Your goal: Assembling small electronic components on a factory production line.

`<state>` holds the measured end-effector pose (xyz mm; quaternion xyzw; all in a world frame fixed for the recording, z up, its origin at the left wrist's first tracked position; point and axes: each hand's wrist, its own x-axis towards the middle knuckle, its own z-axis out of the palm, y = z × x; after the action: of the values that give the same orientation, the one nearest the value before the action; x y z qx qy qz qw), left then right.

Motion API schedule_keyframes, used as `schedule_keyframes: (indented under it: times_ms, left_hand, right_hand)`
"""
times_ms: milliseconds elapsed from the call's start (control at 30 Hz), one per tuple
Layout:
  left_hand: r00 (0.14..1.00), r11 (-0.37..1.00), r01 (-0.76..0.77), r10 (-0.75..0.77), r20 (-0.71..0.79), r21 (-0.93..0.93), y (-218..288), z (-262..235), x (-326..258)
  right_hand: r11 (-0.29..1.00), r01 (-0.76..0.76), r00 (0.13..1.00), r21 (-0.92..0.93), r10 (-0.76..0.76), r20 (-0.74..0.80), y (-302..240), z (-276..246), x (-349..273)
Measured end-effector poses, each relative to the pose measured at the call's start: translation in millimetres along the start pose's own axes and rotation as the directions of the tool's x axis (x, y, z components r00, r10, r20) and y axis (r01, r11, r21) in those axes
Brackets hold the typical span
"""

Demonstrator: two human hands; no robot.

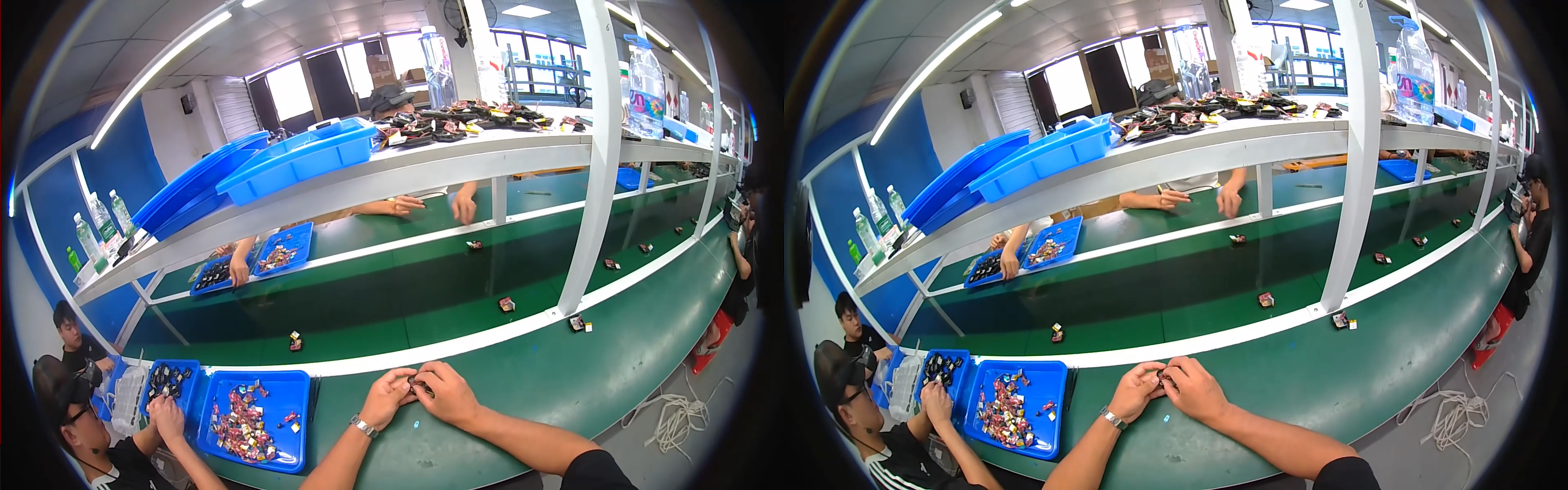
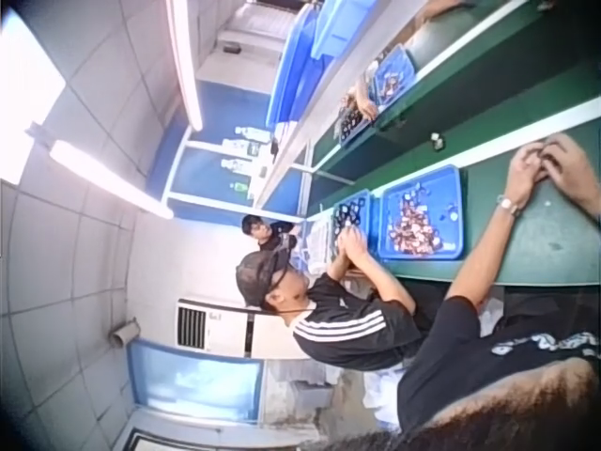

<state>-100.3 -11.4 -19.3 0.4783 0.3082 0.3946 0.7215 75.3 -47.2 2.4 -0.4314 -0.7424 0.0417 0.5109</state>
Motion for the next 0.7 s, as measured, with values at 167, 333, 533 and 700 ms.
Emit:
schedule_keyframes:
  times_ms: [167,333,533,700]
  left_hand:
    - [1.0,1.0,-0.002,0.002,-0.005,0.019,-2.0,1.1,0.4]
    - [1.0,1.0,0.012,-0.012,-0.027,0.014,1.2,5.4,0.3]
    - [0.994,0.998,-0.021,0.027,-0.104,0.063,-2.9,5.8,0.0]
    - [0.993,0.992,-0.026,0.04,-0.114,0.12,-4.9,7.3,1.1]
  right_hand:
    - [1.0,0.013,1.0,-0.014,-0.013,-0.006,2.0,0.9,-0.8]
    - [0.999,0.003,1.0,-0.041,-0.003,-0.003,1.8,1.8,-1.7]
    - [0.999,0.016,0.999,0.039,-0.017,0.033,2.6,-0.4,-0.9]
    - [0.89,-0.275,0.961,0.364,0.265,0.08,5.5,2.0,-3.7]
